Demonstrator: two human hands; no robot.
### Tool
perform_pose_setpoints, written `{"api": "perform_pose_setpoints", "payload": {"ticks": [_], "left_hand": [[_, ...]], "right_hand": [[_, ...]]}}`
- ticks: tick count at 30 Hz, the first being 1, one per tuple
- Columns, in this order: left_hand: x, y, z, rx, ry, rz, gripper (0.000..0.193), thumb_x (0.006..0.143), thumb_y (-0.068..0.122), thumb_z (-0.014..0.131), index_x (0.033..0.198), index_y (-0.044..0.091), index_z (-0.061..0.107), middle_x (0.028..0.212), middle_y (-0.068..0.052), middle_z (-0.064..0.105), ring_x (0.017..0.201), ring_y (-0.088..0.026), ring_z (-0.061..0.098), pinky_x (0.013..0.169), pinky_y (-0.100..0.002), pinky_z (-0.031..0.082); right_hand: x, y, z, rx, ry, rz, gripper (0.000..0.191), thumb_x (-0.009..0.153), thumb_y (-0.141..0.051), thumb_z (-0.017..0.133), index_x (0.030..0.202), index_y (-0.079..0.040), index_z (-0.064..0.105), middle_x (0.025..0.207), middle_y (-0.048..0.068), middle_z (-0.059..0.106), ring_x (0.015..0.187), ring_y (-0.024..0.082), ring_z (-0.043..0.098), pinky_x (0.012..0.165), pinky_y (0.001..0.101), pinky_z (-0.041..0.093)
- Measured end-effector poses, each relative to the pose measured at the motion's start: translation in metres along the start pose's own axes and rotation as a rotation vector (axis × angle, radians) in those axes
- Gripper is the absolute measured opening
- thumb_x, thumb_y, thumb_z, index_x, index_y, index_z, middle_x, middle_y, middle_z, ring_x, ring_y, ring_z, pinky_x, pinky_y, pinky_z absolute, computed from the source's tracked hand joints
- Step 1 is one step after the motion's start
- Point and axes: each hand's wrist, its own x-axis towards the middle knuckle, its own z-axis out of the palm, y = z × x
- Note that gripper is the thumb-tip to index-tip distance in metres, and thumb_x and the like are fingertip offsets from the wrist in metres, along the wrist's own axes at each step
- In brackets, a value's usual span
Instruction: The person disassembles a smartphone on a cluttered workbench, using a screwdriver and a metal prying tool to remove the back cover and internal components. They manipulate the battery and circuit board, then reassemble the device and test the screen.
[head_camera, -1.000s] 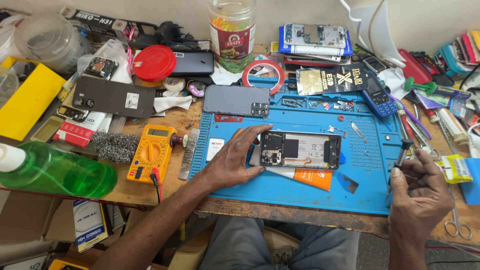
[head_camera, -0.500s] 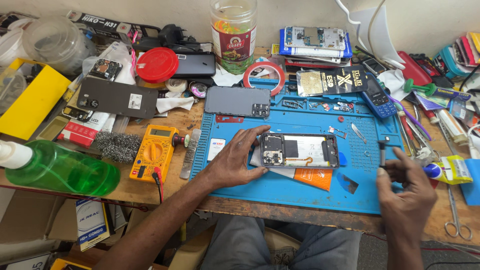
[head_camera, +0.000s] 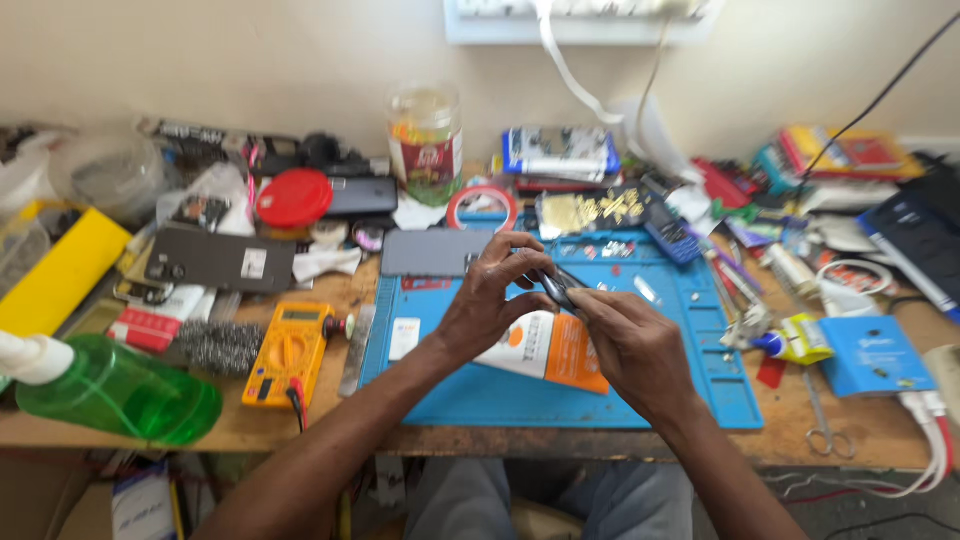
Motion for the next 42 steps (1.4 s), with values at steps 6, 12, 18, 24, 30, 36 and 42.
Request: {"api": "perform_pose_setpoints", "payload": {"ticks": [6,12,18,24,30,36,42], "left_hand": [[0.046,0.026,0.000,-0.009,0.034,0.068,0.033,0.091,0.021,0.078,0.116,0.005,0.065,0.110,-0.007,0.063,0.082,-0.013,0.070,0.071,-0.030,0.059],[0.052,0.043,-0.007,0.114,-0.001,-0.015,0.035,0.090,0.034,0.077,0.110,0.008,0.068,0.098,-0.004,0.066,0.071,-0.014,0.064,0.063,-0.033,0.052],[0.040,0.036,-0.005,0.211,-0.016,-0.017,0.039,0.085,0.043,0.076,0.108,0.012,0.069,0.097,-0.003,0.066,0.072,-0.016,0.066,0.063,-0.036,0.052],[0.034,0.029,-0.006,0.187,-0.068,0.004,0.039,0.087,0.044,0.075,0.109,0.012,0.067,0.097,-0.001,0.064,0.078,-0.016,0.069,0.067,-0.037,0.055],[0.019,0.037,-0.002,0.196,0.010,0.125,0.044,0.085,0.044,0.078,0.118,0.016,0.069,0.123,-0.010,0.061,0.105,-0.024,0.068,0.085,-0.038,0.059],[-0.001,0.053,0.010,0.009,0.089,0.006,0.071,0.081,0.033,0.086,0.144,0.014,0.060,0.143,-0.014,0.058,0.129,-0.027,0.063,0.103,-0.042,0.059],[-0.003,0.062,0.018,-0.157,0.099,-0.083,0.082,0.077,0.019,0.088,0.148,0.010,0.048,0.144,-0.012,0.058,0.129,-0.024,0.064,0.106,-0.040,0.059]], "right_hand": [[0.035,-0.012,-0.032,0.115,0.072,0.007,0.025,0.095,-0.005,0.068,0.119,-0.006,0.073,0.103,0.013,0.077,0.084,0.023,0.077,0.071,0.0334,0.060],[0.040,-0.031,-0.044,0.098,0.016,0.216,0.037,0.090,-0.007,0.071,0.127,-0.007,0.070,0.093,0.011,0.078,0.069,0.017,0.076,0.064,0.0325,0.059],[0.036,-0.034,-0.026,0.172,0.017,0.205,0.045,0.084,-0.003,0.070,0.128,-0.005,0.070,0.083,0.009,0.077,0.072,0.011,0.074,0.069,0.0287,0.063],[0.029,-0.035,-0.019,0.135,0.051,0.208,0.046,0.083,-0.003,0.071,0.129,-0.005,0.068,0.084,0.010,0.077,0.077,0.012,0.077,0.069,0.0294,0.064],[0.023,-0.041,-0.032,0.066,-0.021,0.223,0.041,0.086,-0.009,0.073,0.126,-0.007,0.071,0.097,0.014,0.080,0.081,0.015,0.079,0.060,0.0315,0.060],[0.029,-0.051,-0.041,0.096,-0.022,0.249,0.034,0.090,-0.015,0.072,0.122,-0.007,0.074,0.098,0.015,0.080,0.080,0.017,0.080,0.058,0.0308,0.059],[0.028,-0.060,-0.051,0.059,-0.176,0.511,0.042,0.090,-0.012,0.070,0.132,-0.013,0.071,0.095,0.014,0.079,0.070,0.027,0.076,0.062,0.0377,0.060]]}}
